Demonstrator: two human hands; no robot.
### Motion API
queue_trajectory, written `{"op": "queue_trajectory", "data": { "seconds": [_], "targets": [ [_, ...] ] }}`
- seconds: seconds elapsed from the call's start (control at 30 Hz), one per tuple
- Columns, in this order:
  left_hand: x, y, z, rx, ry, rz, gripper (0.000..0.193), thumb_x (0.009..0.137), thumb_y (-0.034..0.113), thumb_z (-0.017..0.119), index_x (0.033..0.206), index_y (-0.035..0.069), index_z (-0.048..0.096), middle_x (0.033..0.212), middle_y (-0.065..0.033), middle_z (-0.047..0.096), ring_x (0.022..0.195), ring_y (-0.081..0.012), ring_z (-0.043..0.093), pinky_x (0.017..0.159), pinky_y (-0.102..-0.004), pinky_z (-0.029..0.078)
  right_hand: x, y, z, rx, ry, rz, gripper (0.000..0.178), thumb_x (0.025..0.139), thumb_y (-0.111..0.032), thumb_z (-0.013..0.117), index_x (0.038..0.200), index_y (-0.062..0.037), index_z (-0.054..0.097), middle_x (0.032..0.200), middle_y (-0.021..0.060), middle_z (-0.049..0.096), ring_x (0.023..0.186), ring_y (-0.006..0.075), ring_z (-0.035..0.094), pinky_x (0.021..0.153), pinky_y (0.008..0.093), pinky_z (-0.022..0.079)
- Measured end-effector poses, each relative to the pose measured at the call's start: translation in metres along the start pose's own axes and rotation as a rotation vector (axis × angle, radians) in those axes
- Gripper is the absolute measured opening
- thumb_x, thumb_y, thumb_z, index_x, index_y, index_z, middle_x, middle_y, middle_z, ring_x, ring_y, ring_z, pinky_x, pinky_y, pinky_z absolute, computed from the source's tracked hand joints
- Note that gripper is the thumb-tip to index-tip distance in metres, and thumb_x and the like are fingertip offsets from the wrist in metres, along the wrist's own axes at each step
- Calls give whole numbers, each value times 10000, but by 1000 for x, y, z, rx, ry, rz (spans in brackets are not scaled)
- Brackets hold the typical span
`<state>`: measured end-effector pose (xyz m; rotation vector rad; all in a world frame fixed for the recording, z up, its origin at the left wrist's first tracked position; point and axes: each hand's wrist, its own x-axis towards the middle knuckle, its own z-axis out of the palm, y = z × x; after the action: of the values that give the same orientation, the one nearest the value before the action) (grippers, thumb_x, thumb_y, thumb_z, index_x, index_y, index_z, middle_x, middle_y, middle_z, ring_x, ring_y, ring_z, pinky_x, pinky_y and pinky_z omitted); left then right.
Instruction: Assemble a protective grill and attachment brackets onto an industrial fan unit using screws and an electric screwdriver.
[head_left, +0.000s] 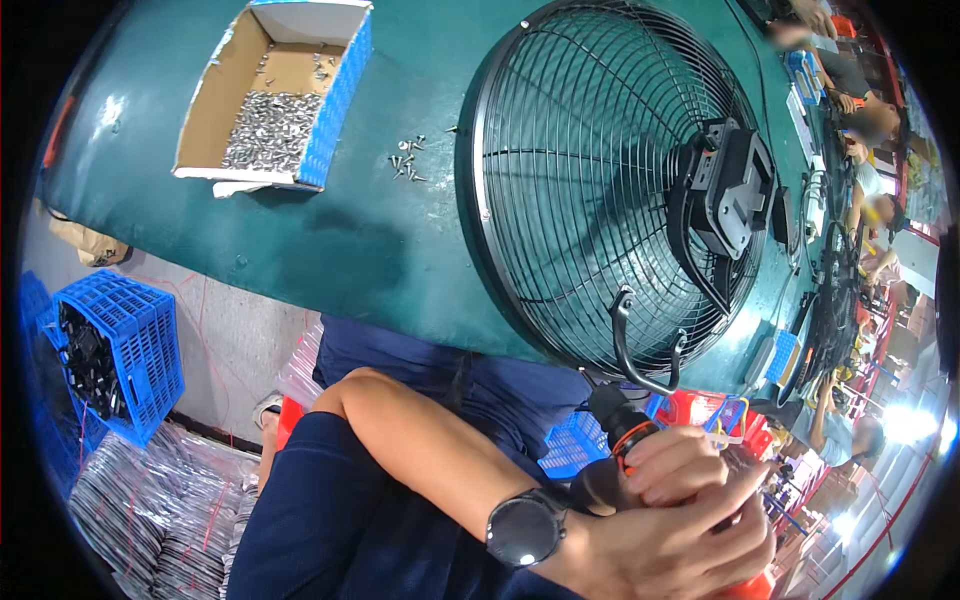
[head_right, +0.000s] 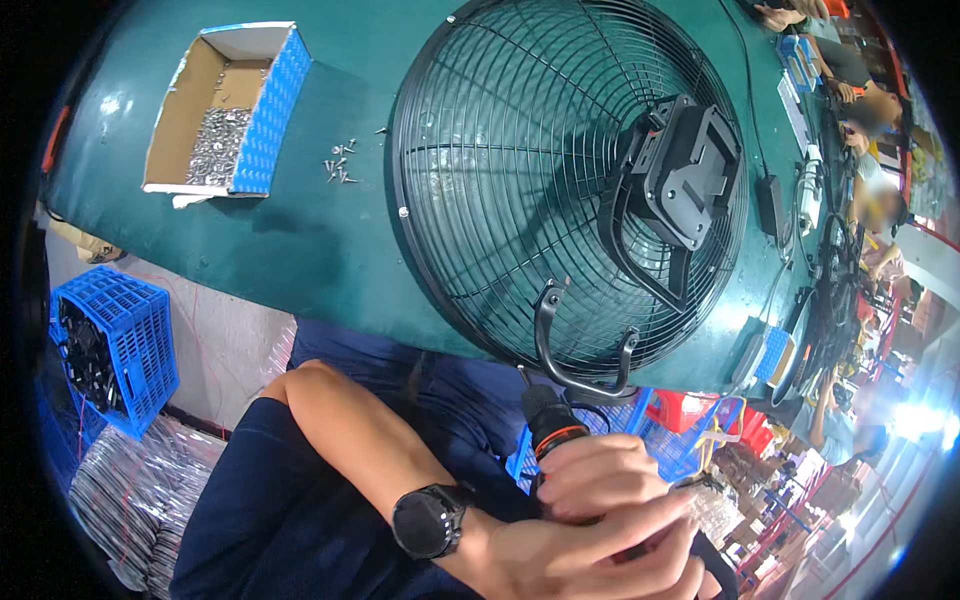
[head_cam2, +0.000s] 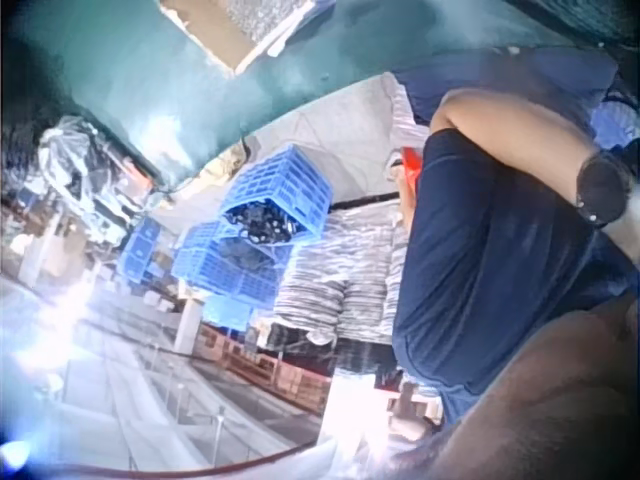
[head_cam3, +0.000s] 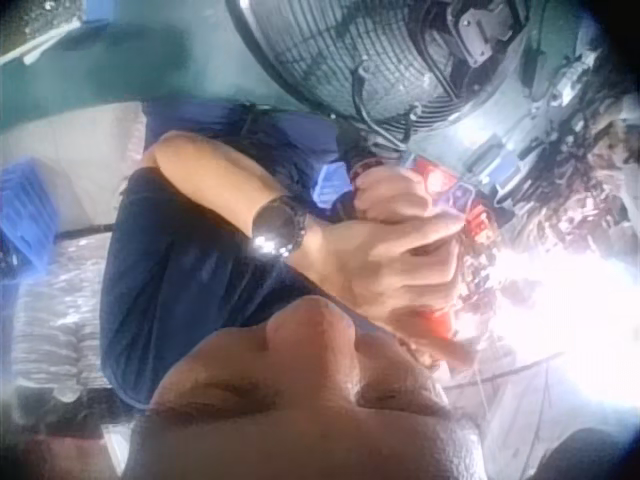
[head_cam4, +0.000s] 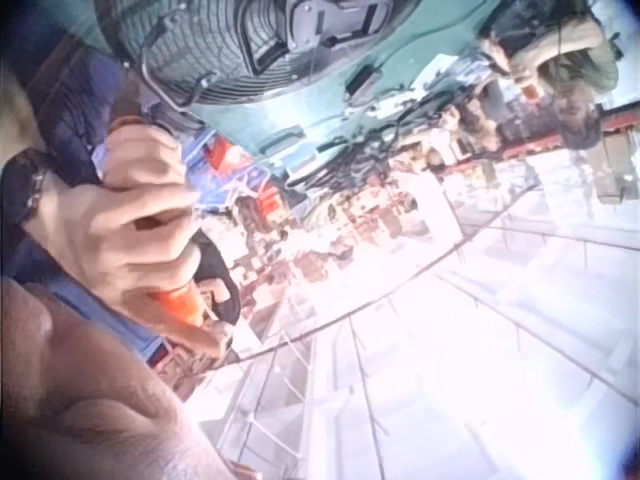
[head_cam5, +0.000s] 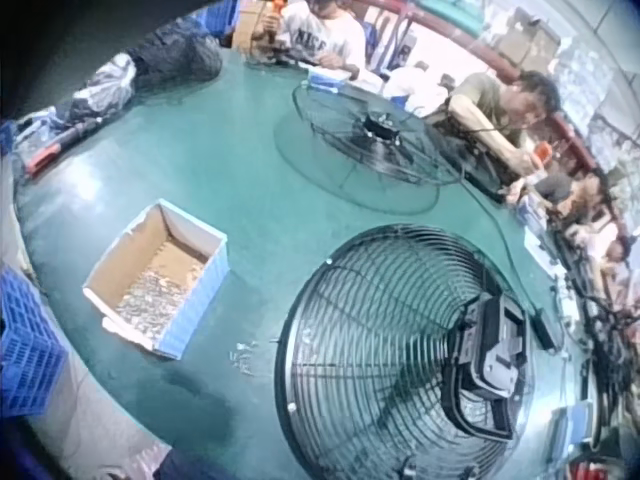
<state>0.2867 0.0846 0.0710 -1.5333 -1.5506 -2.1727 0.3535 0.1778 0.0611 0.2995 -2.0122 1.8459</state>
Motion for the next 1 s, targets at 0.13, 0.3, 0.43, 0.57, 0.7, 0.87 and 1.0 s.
{"op": "queue_trajectory", "data": {
  "seconds": [0.13, 0.3, 0.43, 0.57, 0.7, 0.87, 1.0],
  "targets": [
    [-10, 20, 17, -44, -1, -47, 338, 906, 354, 514, 1114, 94, 572, 814, -73, 549, 774, -241, 569, 870, -526, 441, -1, 0, -8, 5, 7, 74, 286, 780, -231, 618, 856, 40, 572, 712, 157, 606, 619, 273, 616, 643, 420, 524],
    [-15, 27, 23, -78, -10, -90, 322, 896, 334, 528, 1105, 93, 574, 810, -66, 548, 772, -236, 568, 854, -504, 447, -5, 2, -14, 24, 11, 143, 255, 785, -197, 599, 847, 50, 589, 720, 167, 611, 641, 282, 625, 665, 427, 527],
    [-12, 23, 30, -115, -9, -92, 310, 888, 318, 539, 1098, 92, 576, 807, -61, 547, 770, -232, 567, 841, -487, 451, -5, -5, -16, 12, 6, 178, 233, 790, -169, 584, 840, 58, 602, 726, 175, 614, 658, 289, 632, 682, 433, 530],
    [-14, 19, 26, -130, -11, -111, 298, 880, 302, 550, 1090, 91, 578, 804, -56, 546, 769, -227, 565, 828, -469, 456, -7, 7, -16, 26, -7, 54, 123, 810, -51, 542, 828, 66, 576, 740, 145, 603, 641, 272, 620, 616, 415, 541],
    [-14, 12, 33, -133, -18, -121, 287, 872, 285, 561, 1083, 90, 580, 801, -51, 545, 767, -223, 564, 815, -452, 461, -23, 18, -21, 17, 19, 107, 127, 811, -71, 557, 836, 54, 569, 739, 143, 599, 650, 268, 617, 621, 414, 538],
    [-15, 6, 32, -151, 4, -136, 275, 863, 265, 575, 1073, 89, 582, 797, -45, 544, 765, -218, 562, 799, -430, 467, -30, 25, -25, -19, 35, 212, 145, 813, -103, 584, 850, 34, 557, 736, 139, 592, 663, 261, 612, 629, 412, 532],
    [-15, 5, 32, -147, 9, -126, 265, 855, 249, 586, 1066, 88, 584, 794, -40, 543, 763, -214, 561, 786, -413, 472, -34, 28, -26, -42, 45, 266, 165, 815, -129, 605, 861, 19, 547, 734, 136, 587, 674, 255, 608, 636, 410, 528]
  ]
}}
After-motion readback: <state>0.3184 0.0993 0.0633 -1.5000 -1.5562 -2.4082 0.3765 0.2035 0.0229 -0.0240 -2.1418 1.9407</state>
